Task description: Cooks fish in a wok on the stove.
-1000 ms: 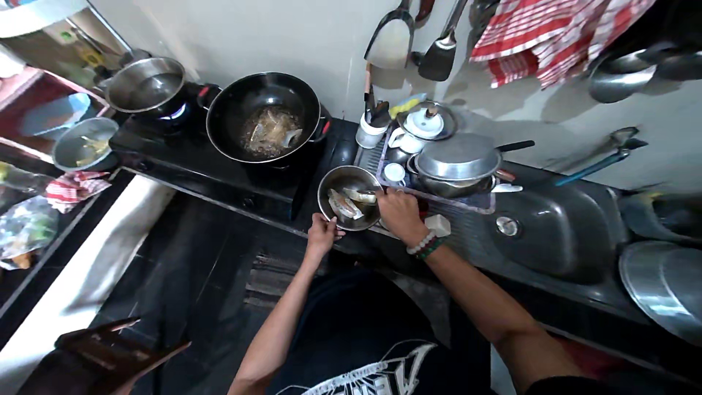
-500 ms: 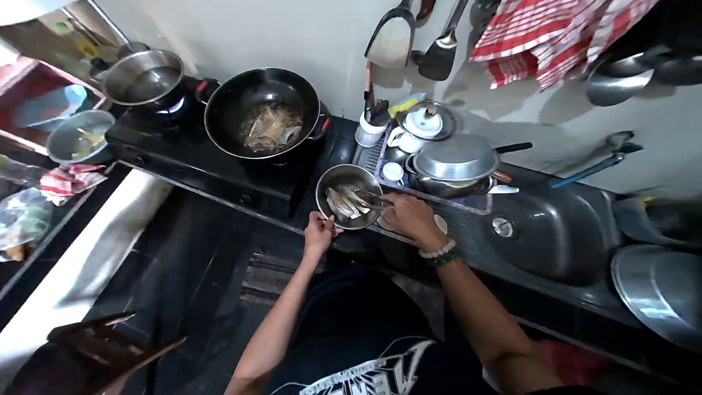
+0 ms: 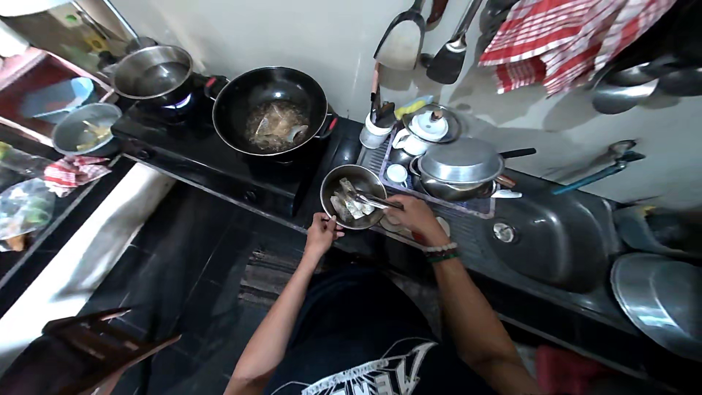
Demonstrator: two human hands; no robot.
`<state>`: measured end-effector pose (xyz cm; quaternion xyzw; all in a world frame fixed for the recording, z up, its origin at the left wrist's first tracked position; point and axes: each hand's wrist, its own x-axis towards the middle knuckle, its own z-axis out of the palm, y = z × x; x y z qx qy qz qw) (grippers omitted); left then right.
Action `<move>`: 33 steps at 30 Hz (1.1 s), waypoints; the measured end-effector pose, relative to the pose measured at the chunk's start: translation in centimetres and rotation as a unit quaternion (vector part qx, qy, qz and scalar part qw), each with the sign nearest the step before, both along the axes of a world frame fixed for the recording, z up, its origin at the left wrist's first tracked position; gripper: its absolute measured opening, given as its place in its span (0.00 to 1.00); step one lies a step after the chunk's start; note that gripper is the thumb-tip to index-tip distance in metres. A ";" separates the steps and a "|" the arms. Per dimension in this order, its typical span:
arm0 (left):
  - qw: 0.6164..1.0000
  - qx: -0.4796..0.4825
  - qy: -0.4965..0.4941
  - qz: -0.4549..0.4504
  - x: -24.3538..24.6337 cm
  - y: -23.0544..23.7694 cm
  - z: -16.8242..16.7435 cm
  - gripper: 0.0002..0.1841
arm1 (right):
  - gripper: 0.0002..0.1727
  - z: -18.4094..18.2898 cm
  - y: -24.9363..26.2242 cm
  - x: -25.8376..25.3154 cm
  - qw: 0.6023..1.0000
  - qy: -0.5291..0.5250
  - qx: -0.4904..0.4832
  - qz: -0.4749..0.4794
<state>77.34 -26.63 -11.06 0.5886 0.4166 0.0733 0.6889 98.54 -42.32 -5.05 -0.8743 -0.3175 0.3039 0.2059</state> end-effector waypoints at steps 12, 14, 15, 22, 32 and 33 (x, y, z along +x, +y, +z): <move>0.992 -0.020 0.048 -0.112 -7.4 1.4 0.0 0.19 | 0.21 2.8 -3.6 4.1 0.971 0.217 0.094 -0.046; 0.995 -0.024 0.047 -0.086 -8.4 1.6 -0.2 0.19 | 0.21 2.8 -2.8 4.1 0.984 0.149 0.081 -0.045; 0.996 -0.022 0.045 -0.074 -8.8 1.7 -0.3 0.19 | 0.22 2.9 -2.2 4.2 0.991 0.109 0.067 -0.037; 0.997 -0.010 0.050 -0.053 -9.8 2.0 0.0 0.18 | 0.23 3.0 2.2 0.4 0.989 -0.110 -0.093 0.019; 0.997 0.005 0.028 -0.077 -7.2 1.7 1.0 0.21 | 0.25 5.9 1.9 -4.9 0.976 -0.184 -0.113 0.028; 0.996 0.010 0.026 -0.085 -6.2 1.8 1.1 0.21 | 0.24 5.9 1.9 -5.5 0.976 -0.183 -0.116 0.036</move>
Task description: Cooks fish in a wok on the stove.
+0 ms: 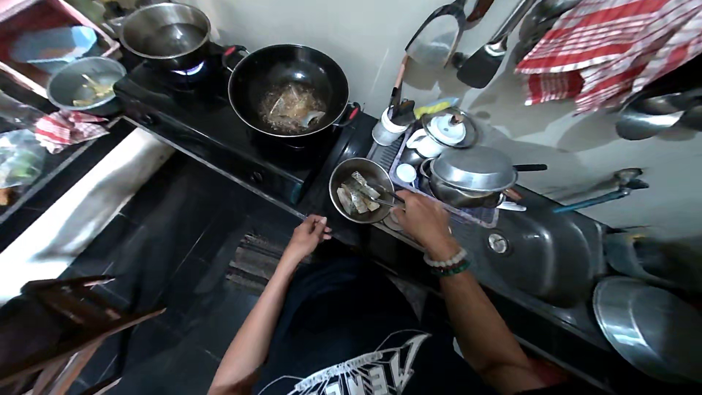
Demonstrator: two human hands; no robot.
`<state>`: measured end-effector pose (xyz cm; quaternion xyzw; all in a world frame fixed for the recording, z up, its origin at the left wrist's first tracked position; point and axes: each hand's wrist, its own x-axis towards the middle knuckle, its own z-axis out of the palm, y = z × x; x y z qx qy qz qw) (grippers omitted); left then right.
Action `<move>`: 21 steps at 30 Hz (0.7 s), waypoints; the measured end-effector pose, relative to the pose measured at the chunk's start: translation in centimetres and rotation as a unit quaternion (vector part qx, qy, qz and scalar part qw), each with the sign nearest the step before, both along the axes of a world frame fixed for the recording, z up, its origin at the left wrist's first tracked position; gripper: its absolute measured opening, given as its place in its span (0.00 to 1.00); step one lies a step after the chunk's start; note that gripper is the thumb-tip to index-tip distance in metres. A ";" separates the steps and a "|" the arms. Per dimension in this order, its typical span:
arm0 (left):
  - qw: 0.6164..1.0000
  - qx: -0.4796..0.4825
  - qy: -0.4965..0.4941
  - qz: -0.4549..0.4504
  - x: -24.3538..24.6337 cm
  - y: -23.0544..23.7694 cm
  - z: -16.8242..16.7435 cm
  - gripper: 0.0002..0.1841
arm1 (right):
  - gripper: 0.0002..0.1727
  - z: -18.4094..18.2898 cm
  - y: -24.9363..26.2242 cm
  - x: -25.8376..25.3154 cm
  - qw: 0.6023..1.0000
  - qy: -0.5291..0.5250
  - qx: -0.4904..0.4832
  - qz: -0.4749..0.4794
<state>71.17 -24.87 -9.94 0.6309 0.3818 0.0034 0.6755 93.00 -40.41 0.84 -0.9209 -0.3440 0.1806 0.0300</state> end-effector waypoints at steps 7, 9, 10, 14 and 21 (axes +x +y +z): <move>0.999 -0.013 -0.013 0.034 6.0 -0.8 -0.9 0.19 | 0.23 -1.8 1.4 -2.1 0.999 0.029 -0.027 -0.015; 0.999 -0.010 -0.020 0.045 6.3 -1.1 -1.0 0.16 | 0.21 -1.9 1.7 -2.3 0.999 0.021 -0.029 -0.017; 0.999 -0.009 -0.023 0.048 6.4 -1.3 -1.1 0.15 | 0.20 -2.0 1.8 -2.4 0.999 0.020 -0.029 -0.018; 0.998 -0.006 -0.032 0.051 6.3 -1.7 -1.4 0.16 | 0.22 -1.9 2.4 -3.2 0.998 0.038 -0.032 -0.026; 0.997 -0.012 -0.039 0.063 6.4 -1.9 -1.1 0.14 | 0.21 -2.9 4.7 -3.7 0.997 0.030 -0.064 -0.033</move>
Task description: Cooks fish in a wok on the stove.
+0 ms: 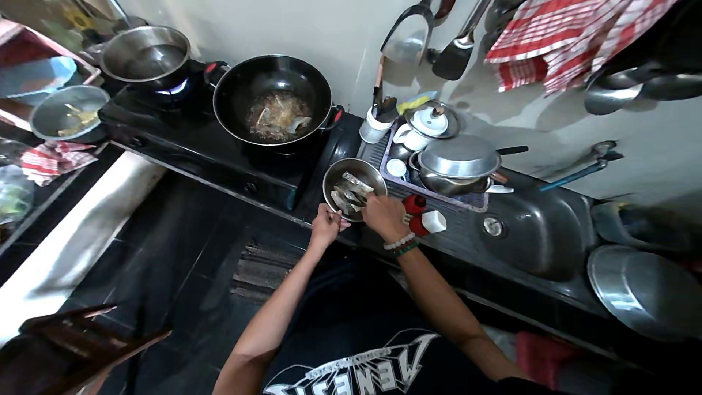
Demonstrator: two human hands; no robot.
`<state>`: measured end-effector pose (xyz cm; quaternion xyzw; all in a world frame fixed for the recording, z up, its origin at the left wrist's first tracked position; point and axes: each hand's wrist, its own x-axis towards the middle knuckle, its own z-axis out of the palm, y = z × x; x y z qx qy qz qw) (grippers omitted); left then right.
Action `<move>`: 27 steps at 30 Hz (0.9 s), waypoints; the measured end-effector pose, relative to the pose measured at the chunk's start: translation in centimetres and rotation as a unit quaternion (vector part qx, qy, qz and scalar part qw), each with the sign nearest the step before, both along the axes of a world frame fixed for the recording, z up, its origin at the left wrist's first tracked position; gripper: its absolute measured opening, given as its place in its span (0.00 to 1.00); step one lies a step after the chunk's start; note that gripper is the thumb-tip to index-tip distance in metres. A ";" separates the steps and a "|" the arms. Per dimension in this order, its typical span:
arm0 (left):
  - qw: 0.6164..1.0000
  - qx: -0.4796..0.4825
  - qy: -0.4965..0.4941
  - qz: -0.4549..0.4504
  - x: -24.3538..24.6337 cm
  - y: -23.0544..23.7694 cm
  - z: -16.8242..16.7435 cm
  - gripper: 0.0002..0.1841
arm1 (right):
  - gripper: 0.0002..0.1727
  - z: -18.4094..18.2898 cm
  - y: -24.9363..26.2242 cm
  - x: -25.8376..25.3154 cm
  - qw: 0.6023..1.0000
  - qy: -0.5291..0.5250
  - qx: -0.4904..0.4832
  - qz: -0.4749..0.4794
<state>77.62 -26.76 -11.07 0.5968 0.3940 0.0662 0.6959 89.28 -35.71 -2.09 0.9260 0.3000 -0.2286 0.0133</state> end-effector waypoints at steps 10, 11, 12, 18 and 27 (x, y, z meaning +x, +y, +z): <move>1.000 -0.012 -0.012 0.019 0.0 -0.4 -0.1 0.14 | 0.23 -1.3 -1.9 1.2 0.999 0.000 0.018 -0.028; 1.000 -0.013 -0.013 0.022 0.0 -0.5 -0.1 0.14 | 0.23 -1.4 -1.9 1.0 1.000 0.002 0.018 -0.024; 0.999 -0.014 -0.013 0.025 0.1 -0.5 0.0 0.14 | 0.23 -1.3 -2.0 0.9 1.000 0.005 0.010 -0.018; 0.999 -0.015 -0.013 0.030 -0.1 -0.8 0.0 0.14 | 0.20 -1.1 -2.5 1.5 1.000 -0.003 -0.003 -0.007; 0.998 -0.067 0.009 -0.021 -1.3 0.2 0.3 0.23 | 0.22 -3.9 -6.6 9.3 0.941 0.281 0.174 -0.064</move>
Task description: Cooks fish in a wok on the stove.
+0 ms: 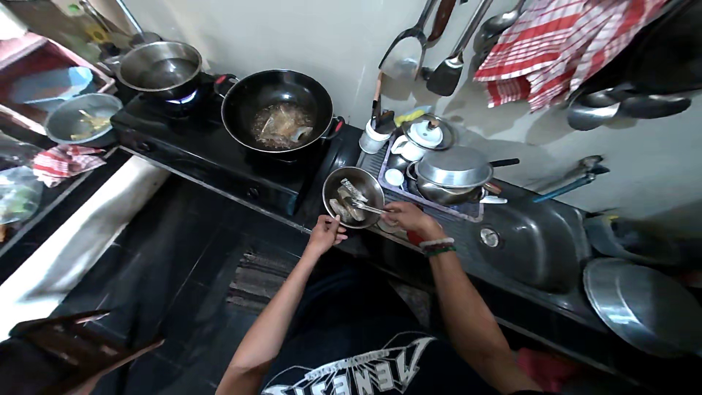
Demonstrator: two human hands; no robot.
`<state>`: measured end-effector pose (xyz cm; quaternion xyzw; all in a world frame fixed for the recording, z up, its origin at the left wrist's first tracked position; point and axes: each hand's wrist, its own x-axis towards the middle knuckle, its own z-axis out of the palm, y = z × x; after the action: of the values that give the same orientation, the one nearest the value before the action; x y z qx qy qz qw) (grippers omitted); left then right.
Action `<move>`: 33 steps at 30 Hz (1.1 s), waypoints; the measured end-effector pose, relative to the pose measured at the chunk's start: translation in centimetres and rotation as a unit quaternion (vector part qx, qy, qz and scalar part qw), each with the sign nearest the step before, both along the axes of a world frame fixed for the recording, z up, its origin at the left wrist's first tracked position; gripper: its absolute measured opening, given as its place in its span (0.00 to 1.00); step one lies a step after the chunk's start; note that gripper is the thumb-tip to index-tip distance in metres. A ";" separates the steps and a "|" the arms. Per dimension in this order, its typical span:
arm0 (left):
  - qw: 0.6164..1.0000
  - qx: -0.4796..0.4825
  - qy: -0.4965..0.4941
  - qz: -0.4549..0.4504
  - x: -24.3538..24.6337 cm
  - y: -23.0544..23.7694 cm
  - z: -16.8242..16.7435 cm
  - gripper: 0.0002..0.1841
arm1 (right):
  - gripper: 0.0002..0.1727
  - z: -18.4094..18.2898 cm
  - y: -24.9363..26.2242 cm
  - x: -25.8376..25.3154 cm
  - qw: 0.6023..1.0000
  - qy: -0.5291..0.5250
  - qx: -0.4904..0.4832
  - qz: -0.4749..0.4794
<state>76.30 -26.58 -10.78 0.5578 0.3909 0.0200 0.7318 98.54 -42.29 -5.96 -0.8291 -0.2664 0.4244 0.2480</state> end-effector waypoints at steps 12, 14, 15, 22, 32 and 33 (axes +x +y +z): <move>0.995 -0.023 0.021 0.090 -12.3 3.2 -0.1 0.19 | 0.18 9.7 -0.9 5.4 0.984 0.122 0.133 -0.011; 0.990 -0.024 0.023 0.136 -14.8 3.3 -0.5 0.19 | 0.17 13.7 2.0 6.3 0.984 0.089 0.152 0.017; 0.986 -0.025 0.022 0.160 -16.0 3.2 -0.6 0.19 | 0.17 15.5 3.7 6.6 0.984 0.070 0.163 0.037; 0.950 -0.022 0.016 0.311 -21.8 1.7 -2.0 0.19 | 0.18 20.7 18.7 8.0 0.968 -0.109 0.163 0.156; 0.900 -0.029 0.033 0.434 -26.6 -2.5 -3.3 0.18 | 0.21 17.8 36.9 4.1 0.796 -0.463 0.101 0.376; 0.895 -0.029 0.038 0.443 -26.8 -3.0 -3.3 0.18 | 0.21 17.3 38.0 3.9 0.769 -0.486 0.113 0.400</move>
<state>49.48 -29.54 -14.06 0.3055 0.6253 0.3100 0.6478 102.43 -4.33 11.37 -0.7090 -0.7050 -0.0069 -0.0151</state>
